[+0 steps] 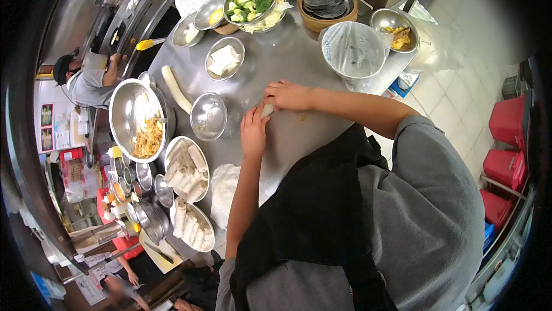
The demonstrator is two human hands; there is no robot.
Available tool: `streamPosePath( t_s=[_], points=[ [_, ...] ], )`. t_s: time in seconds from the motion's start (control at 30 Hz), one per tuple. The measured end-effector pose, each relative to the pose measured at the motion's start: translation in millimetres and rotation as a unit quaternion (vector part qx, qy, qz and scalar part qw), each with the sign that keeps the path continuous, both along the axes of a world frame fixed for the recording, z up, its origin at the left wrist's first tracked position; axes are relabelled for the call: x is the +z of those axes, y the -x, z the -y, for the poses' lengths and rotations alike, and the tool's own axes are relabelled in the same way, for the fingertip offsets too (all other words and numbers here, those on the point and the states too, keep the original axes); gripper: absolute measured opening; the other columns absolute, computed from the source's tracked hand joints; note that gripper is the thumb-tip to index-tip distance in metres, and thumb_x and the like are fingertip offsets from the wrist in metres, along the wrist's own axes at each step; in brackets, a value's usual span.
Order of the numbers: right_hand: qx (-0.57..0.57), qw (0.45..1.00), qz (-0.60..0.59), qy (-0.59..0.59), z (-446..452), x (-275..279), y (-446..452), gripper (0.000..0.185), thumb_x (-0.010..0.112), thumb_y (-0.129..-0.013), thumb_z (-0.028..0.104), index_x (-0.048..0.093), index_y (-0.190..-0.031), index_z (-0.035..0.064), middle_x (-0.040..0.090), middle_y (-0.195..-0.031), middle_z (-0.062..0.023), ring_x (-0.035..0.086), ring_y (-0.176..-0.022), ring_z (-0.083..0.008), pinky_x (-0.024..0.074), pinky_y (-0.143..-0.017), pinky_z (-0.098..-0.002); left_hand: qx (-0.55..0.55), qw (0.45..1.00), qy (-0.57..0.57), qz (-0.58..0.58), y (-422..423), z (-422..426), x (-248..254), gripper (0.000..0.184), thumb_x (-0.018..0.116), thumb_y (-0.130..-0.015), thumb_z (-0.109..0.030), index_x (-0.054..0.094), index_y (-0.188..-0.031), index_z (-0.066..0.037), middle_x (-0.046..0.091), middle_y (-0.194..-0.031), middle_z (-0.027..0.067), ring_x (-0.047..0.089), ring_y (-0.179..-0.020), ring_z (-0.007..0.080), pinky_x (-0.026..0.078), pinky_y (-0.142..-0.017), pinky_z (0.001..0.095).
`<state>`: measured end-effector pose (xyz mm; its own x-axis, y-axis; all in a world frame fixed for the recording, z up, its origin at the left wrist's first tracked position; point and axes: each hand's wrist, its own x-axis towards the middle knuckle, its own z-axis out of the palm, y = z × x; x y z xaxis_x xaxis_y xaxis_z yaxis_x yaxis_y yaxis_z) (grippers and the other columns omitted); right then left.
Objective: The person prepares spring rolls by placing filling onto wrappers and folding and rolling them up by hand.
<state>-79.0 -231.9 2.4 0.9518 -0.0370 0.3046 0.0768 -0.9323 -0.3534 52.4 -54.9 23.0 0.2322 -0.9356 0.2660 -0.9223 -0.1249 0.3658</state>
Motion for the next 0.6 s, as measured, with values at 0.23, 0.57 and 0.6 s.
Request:
streamPosePath(
  t_s=[0.23, 0.57, 0.6],
  points=[
    [-0.049, 0.994, 0.046, 0.083, -16.5, 8.0, 9.3, 0.032, 0.060, -0.086, 0.022, 0.062, -0.117, 0.0134, 0.056, -0.111, -0.0020, 0.053, -0.113, -0.0203, 0.0439, -0.092, -0.0368, -0.031, 0.997, -0.041, -0.054, -20.7, 7.8, 0.2, 0.039, 0.068, -0.090, -0.015, 0.061, -0.125, -0.001, 0.061, -0.117, 0.0179, 0.059, -0.106, 0.0384, 0.048, -0.091, 0.0442],
    [-0.013, 0.999, 0.019, 0.031, -3.2, -4.0, -2.0, 0.030, 0.058, -0.087, 0.019, 0.065, -0.114, 0.0091, 0.059, -0.116, -0.0056, 0.053, -0.116, -0.0241, 0.0459, -0.098, -0.0370, 0.023, 0.999, -0.012, 0.023, 1.8, 2.9, 9.4, 0.049, 0.072, -0.087, -0.020, 0.058, -0.131, -0.006, 0.055, -0.123, 0.0163, 0.053, -0.113, 0.0378, 0.043, -0.099, 0.0448],
    [-0.013, 0.999, 0.023, 0.019, -3.5, -1.9, -2.1, 0.032, 0.059, -0.086, 0.019, 0.063, -0.116, 0.0084, 0.058, -0.117, -0.0063, 0.053, -0.117, -0.0251, 0.0457, -0.099, -0.0376, 0.033, 0.999, -0.013, 0.019, 1.2, 2.9, 6.3, 0.049, 0.072, -0.086, -0.020, 0.058, -0.132, -0.007, 0.056, -0.122, 0.0162, 0.054, -0.113, 0.0374, 0.043, -0.099, 0.0447]
  ],
)
